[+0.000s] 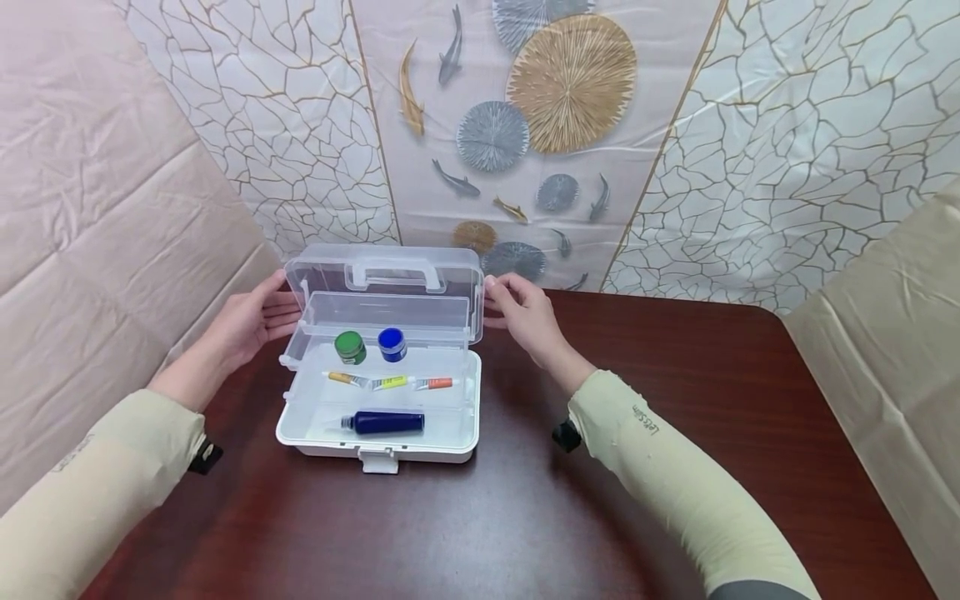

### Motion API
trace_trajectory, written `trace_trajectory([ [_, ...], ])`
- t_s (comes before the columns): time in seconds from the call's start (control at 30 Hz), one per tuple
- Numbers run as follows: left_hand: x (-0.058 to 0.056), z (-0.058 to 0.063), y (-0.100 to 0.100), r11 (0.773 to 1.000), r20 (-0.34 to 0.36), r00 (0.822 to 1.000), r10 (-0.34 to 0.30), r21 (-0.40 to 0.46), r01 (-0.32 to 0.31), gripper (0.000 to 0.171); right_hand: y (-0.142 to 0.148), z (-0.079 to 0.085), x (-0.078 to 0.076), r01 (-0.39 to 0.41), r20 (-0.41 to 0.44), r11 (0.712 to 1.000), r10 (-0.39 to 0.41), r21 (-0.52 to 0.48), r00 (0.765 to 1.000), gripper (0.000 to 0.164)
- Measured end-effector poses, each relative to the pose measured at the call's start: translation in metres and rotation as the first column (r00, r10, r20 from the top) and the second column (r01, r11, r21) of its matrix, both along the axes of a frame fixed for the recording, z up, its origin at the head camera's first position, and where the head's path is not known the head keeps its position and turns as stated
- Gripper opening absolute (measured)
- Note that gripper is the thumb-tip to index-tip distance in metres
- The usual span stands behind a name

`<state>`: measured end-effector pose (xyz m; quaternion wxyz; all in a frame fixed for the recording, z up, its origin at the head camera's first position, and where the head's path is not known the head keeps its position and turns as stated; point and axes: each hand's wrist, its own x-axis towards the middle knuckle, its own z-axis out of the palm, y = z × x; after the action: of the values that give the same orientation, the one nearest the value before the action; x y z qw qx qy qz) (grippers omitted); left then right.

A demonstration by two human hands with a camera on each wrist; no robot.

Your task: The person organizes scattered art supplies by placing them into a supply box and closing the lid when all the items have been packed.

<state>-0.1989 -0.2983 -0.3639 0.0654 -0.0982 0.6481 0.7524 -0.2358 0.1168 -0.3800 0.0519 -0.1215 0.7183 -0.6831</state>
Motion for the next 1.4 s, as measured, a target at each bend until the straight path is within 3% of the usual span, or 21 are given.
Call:
trace_trajectory([
  [0.13, 0.007, -0.002, -0.002, 0.999, -0.027, 1.000, -0.013, 0.032, 0.014, 0.034, 0.000, 0.001, 0.003, 0.004, 0.021, 1.000, -0.004, -0.008, 1.000, 0.038],
  [0.47, 0.023, -0.009, -0.004, 0.997, -0.101, 0.994, -0.047, 0.064, 0.053, 0.034, 0.009, 0.000, 0.019, -0.062, 0.002, 0.998, 0.061, 0.011, 0.998, 0.032],
  [0.6, 0.030, -0.007, -0.003, 0.997, -0.122, 0.990, -0.070, 0.017, 0.073, 0.040, 0.012, 0.001, 0.026, -0.088, -0.004, 0.996, 0.088, 0.026, 0.996, 0.033],
  [0.77, 0.039, -0.004, -0.003, 0.988, -0.129, 0.984, -0.121, -0.111, 0.107, 0.073, 0.011, 0.004, 0.034, -0.094, -0.001, 0.993, 0.094, 0.065, 0.996, 0.032],
  [0.83, 0.042, -0.003, -0.002, 0.980, -0.130, 0.982, -0.137, -0.159, 0.115, 0.075, 0.011, 0.005, 0.037, -0.094, -0.003, 0.992, 0.095, 0.086, 0.996, 0.032],
  [1.03, 0.050, -0.001, 0.000, 0.950, -0.155, 0.972, -0.177, -0.285, 0.128, 0.071, 0.014, 0.005, 0.046, -0.105, -0.033, 0.981, 0.111, 0.164, 0.993, 0.030],
  [1.23, 0.062, -0.006, -0.002, 0.914, -0.227, 0.947, -0.227, -0.386, 0.127, 0.060, 0.016, 0.004, 0.056, -0.098, -0.076, 0.958, 0.123, 0.270, 0.990, 0.028],
  [1.4, 0.071, -0.011, -0.001, 0.904, -0.291, 0.925, -0.245, -0.414, 0.109, 0.049, 0.019, -0.001, 0.064, -0.105, -0.102, 0.963, 0.134, 0.249, 0.986, 0.022],
])
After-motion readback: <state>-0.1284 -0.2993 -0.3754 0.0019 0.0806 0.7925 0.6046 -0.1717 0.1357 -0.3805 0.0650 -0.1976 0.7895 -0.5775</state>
